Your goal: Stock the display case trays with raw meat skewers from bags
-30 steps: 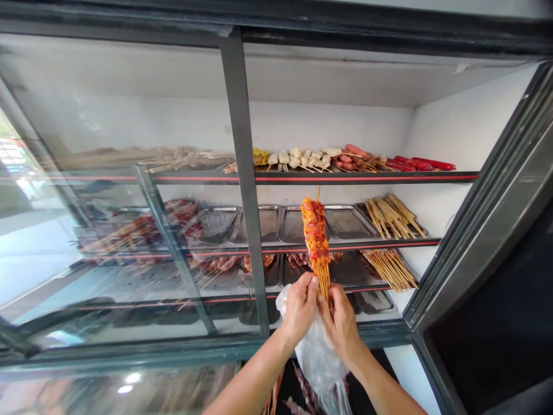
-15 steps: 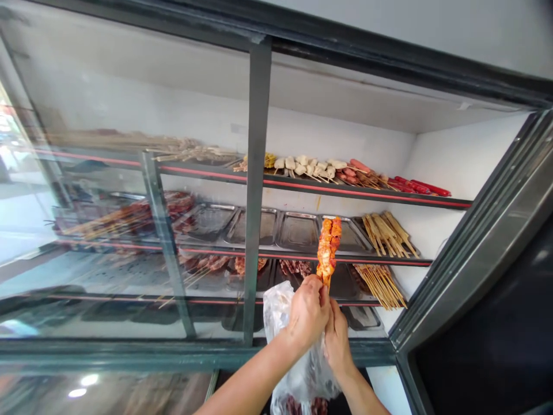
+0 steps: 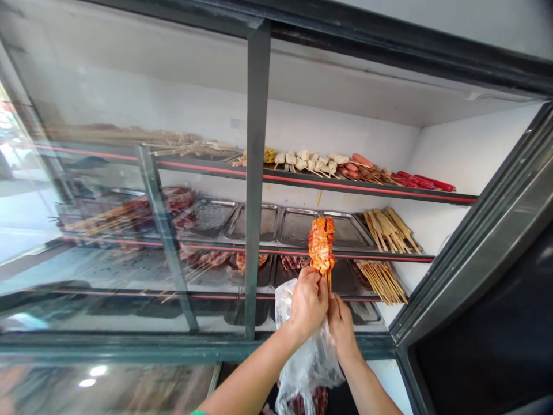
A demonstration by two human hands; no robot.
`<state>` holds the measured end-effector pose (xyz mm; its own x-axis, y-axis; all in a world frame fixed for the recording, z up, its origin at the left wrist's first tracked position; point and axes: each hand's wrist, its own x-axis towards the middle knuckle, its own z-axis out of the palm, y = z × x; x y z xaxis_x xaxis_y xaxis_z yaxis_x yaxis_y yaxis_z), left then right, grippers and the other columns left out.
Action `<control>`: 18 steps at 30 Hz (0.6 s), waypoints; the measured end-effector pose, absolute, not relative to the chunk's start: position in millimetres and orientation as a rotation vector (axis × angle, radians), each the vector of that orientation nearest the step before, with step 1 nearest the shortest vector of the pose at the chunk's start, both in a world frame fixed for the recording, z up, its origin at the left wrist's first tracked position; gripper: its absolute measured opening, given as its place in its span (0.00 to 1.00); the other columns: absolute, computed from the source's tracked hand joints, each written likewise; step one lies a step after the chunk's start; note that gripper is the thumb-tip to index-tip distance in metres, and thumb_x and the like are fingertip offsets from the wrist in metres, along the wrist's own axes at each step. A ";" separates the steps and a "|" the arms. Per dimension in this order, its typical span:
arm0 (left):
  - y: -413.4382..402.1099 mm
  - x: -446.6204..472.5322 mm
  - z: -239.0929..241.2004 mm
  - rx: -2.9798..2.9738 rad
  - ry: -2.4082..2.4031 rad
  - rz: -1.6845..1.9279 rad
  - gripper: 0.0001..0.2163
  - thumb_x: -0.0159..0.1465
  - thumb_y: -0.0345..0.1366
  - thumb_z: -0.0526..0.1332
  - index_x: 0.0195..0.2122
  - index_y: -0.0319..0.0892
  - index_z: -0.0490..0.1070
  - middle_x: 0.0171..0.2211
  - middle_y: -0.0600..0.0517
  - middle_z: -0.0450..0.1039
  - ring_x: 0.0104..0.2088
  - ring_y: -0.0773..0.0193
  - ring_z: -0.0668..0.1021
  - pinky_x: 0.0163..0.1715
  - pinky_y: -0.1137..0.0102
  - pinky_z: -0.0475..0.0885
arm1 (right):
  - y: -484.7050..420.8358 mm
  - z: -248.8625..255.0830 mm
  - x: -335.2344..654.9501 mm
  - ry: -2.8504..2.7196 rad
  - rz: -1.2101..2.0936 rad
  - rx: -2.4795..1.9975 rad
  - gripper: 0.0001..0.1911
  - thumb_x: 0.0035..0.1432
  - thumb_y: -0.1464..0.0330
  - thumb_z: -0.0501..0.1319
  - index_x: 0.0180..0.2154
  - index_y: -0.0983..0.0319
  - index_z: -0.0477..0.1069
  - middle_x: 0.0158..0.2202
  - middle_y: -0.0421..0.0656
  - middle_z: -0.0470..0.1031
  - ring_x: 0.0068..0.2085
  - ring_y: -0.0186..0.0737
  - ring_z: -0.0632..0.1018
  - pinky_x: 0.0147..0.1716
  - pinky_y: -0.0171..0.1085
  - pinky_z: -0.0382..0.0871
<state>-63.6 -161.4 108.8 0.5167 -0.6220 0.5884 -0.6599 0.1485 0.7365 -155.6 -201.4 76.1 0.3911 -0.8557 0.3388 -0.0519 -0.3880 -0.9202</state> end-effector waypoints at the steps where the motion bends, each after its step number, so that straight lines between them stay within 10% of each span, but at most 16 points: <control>1: -160.9 -63.0 108.7 1.537 -1.141 0.027 0.10 0.66 0.29 0.52 0.28 0.42 0.68 0.39 0.42 0.74 0.39 0.57 0.77 0.42 0.63 0.73 | -202.1 75.6 -155.7 0.787 -1.101 -1.743 0.32 0.60 0.40 0.49 0.26 0.61 0.68 0.25 0.48 0.76 0.27 0.42 0.75 0.26 0.36 0.71; 18: -159.0 -46.9 114.7 1.516 -0.977 -0.188 0.13 0.65 0.40 0.52 0.24 0.42 0.65 0.25 0.51 0.68 0.27 0.63 0.69 0.30 0.70 0.60 | -213.3 90.5 -151.1 0.724 -1.029 -2.033 0.29 0.65 0.45 0.45 0.25 0.61 0.64 0.21 0.43 0.70 0.24 0.37 0.70 0.23 0.34 0.60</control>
<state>-46.9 -159.0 114.7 0.6269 -0.6591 0.4155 -0.4579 0.1199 0.8809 -151.1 -213.3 90.5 0.5204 -0.7395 0.4269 -0.1525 -0.5724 -0.8057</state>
